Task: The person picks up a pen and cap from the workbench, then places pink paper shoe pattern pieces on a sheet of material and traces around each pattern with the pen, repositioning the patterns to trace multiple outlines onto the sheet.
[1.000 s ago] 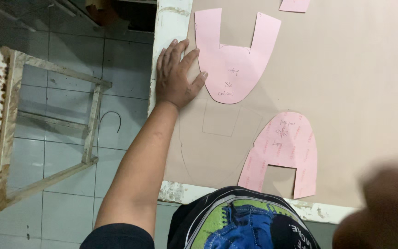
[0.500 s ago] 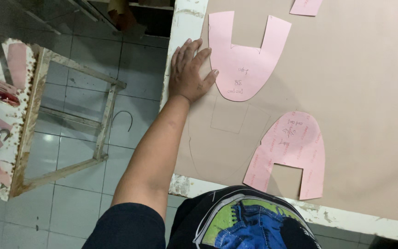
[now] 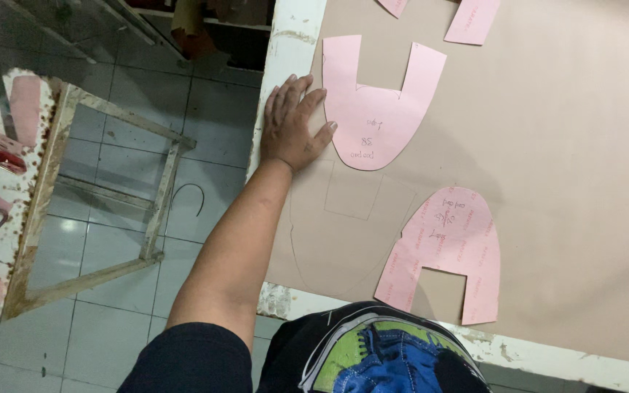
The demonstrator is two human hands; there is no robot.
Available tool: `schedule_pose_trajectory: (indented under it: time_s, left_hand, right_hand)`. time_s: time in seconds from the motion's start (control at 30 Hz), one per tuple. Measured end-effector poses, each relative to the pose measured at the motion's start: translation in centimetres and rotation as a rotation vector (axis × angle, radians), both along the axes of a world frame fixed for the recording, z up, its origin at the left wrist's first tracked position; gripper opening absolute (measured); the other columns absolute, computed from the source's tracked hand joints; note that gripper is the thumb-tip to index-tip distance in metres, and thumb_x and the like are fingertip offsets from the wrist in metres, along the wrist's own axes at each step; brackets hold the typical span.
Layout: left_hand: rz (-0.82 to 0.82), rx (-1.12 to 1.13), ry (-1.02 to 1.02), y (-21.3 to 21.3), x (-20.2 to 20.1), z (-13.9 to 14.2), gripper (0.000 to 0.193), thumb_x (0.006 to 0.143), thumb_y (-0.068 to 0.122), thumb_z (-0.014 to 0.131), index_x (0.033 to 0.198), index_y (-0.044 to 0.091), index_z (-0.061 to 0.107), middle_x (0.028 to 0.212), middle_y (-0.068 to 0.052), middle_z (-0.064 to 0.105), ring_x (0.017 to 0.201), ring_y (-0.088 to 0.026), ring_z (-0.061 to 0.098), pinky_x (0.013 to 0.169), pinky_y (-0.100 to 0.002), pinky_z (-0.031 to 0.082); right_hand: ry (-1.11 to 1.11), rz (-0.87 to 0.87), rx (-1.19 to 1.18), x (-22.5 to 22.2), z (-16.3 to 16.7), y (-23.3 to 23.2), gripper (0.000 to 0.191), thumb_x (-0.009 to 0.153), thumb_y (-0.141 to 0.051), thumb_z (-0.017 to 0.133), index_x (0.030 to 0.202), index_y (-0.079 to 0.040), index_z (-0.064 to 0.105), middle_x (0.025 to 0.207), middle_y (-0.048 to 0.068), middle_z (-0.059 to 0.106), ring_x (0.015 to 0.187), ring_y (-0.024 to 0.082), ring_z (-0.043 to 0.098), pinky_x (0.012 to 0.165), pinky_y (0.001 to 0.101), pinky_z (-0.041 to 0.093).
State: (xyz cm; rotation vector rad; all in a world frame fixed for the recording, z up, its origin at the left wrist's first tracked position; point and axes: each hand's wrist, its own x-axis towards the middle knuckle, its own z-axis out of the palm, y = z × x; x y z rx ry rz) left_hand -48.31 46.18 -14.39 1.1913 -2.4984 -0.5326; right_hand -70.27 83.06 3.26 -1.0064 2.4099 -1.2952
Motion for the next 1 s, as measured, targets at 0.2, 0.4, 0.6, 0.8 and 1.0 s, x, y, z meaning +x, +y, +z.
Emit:
schedule_pose_trajectory:
  time_s: [0.2, 0.4, 0.6, 0.8, 1.0]
  left_hand:
    - [-0.018, -0.046, 0.012, -0.2, 0.2, -0.5, 0.056, 0.087, 0.042, 0.074, 0.136, 0.018, 0.061, 0.153, -0.007, 0.043, 0.151, -0.028, 0.028, 0.126, -0.047, 0.015]
    - [-0.047, -0.054, 0.026, -0.5, 0.5, -1.3, 0.057, 0.088, 0.041, 0.073, 0.138, 0.016, 0.061, 0.153, -0.009, 0.044, 0.151, -0.030, 0.028, 0.127, -0.048, 0.015]
    - [-0.073, -0.036, -0.022, -0.4, 0.4, -1.3, 0.057, 0.091, 0.039, 0.071, 0.141, 0.015, 0.058, 0.156, -0.011, 0.040, 0.152, -0.034, 0.024, 0.125, -0.051, 0.011]
    - [-0.089, -0.077, -0.095, 0.5, -0.7, -0.8, 0.055, 0.092, 0.031, 0.068, 0.144, 0.016, 0.056, 0.157, -0.018, 0.034, 0.147, -0.038, 0.022, 0.117, -0.063, 0.005]
    - [-0.069, -0.026, -0.171, 2.6, -3.6, -1.3, 0.047, 0.099, 0.021, 0.057, 0.147, 0.023, 0.055, 0.164, -0.008, 0.035, 0.155, -0.033, 0.023, 0.123, -0.063, 0.009]
  right_hand:
    - [0.089, 0.009, 0.085, -0.1, -1.4, -2.1, 0.063, 0.086, -0.035, 0.075, 0.138, -0.005, 0.057, 0.132, 0.011, 0.055, 0.088, 0.026, 0.069, 0.076, 0.0389, 0.056]
    - [0.216, 0.087, 0.384, -1.0, -0.7, -1.8, 0.070, 0.083, -0.039, 0.078, 0.141, -0.007, 0.056, 0.138, 0.012, 0.055, 0.089, 0.028, 0.072, 0.078, 0.0410, 0.058]
    - [0.196, 0.173, 0.712, -0.7, -11.1, -4.1, 0.089, 0.074, -0.044, 0.085, 0.146, -0.006, 0.048, 0.146, 0.014, 0.049, 0.099, 0.031, 0.071, 0.079, 0.0441, 0.058]
    - [0.106, 0.105, 0.765, 0.2, -14.0, -4.1, 0.112, 0.062, -0.042, 0.093, 0.152, -0.006, 0.036, 0.147, 0.014, 0.043, 0.112, 0.031, 0.065, 0.086, 0.0434, 0.057]
    - [0.044, 0.101, 0.624, -0.8, -14.8, -4.0, 0.101, 0.064, -0.035, 0.093, 0.147, -0.003, 0.045, 0.133, 0.019, 0.052, 0.111, 0.031, 0.064, 0.090, 0.0409, 0.055]
